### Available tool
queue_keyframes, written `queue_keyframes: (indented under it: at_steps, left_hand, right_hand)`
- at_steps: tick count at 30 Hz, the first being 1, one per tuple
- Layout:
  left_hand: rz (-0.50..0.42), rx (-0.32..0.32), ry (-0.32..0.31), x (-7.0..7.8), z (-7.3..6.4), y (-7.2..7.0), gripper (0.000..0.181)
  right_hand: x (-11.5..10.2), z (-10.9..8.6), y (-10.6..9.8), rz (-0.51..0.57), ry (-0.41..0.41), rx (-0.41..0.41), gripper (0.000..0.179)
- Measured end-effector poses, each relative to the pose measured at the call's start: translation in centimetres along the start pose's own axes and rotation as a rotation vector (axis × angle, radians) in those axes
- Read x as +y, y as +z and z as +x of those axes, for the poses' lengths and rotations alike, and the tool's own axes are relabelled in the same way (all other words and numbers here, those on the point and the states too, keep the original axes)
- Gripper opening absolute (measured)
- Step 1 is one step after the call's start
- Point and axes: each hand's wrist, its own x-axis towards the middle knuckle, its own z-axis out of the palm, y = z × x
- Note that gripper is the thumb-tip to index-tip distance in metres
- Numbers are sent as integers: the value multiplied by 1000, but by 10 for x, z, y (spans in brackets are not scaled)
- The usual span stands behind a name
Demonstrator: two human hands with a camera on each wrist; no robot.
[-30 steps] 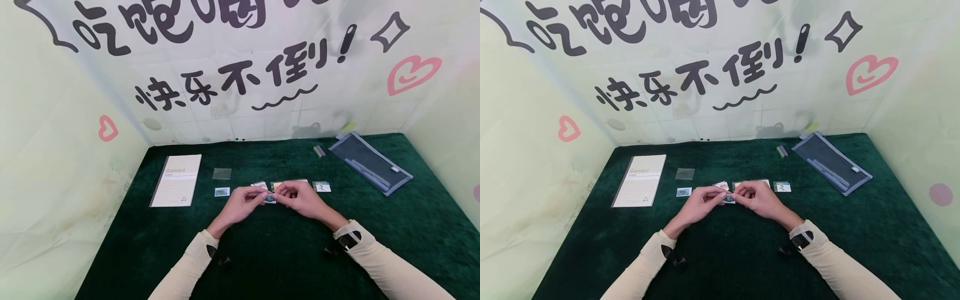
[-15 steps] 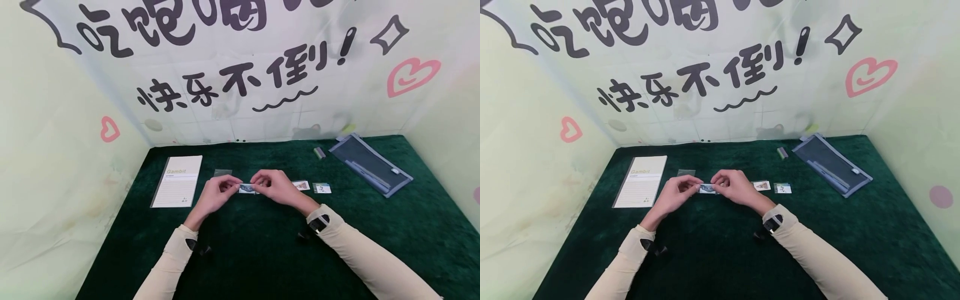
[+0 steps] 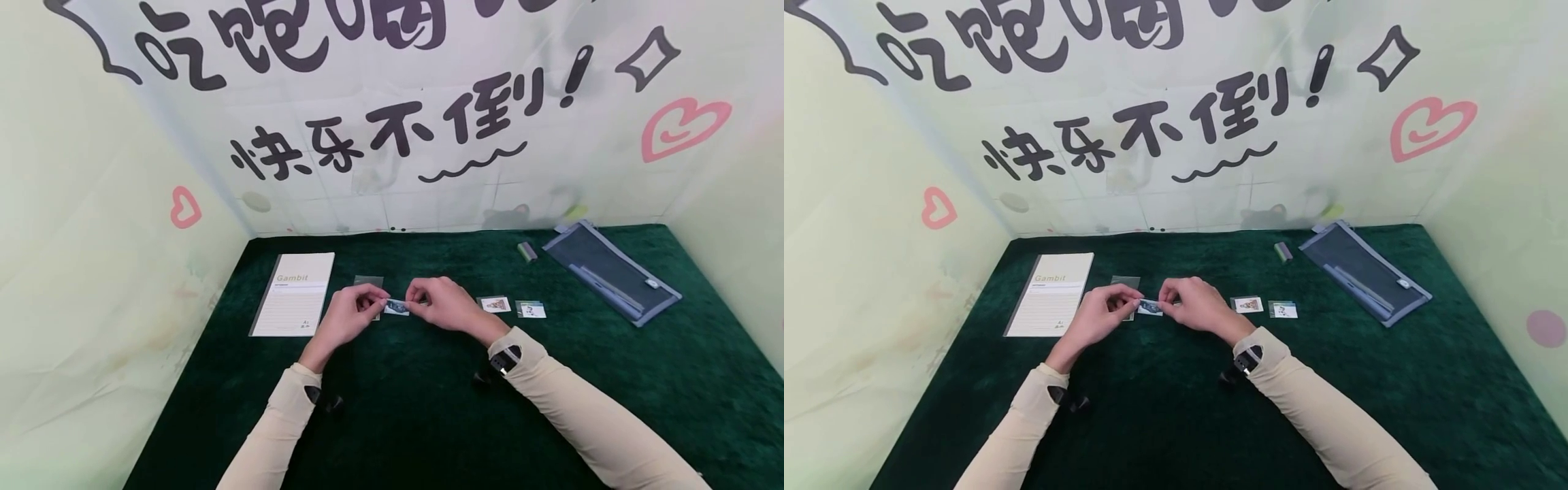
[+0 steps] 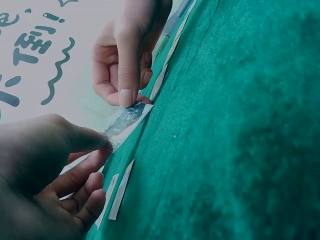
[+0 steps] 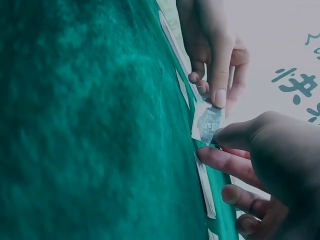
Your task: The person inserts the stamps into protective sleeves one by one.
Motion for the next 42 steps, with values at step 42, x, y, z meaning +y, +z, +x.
queue_keyframes:
  at_steps: [42]
  left_hand:
    - [153, 152, 32, -16, 16, -19, 17]
  right_hand:
    - [-28, 19, 28, -132, -79, 3, 26]
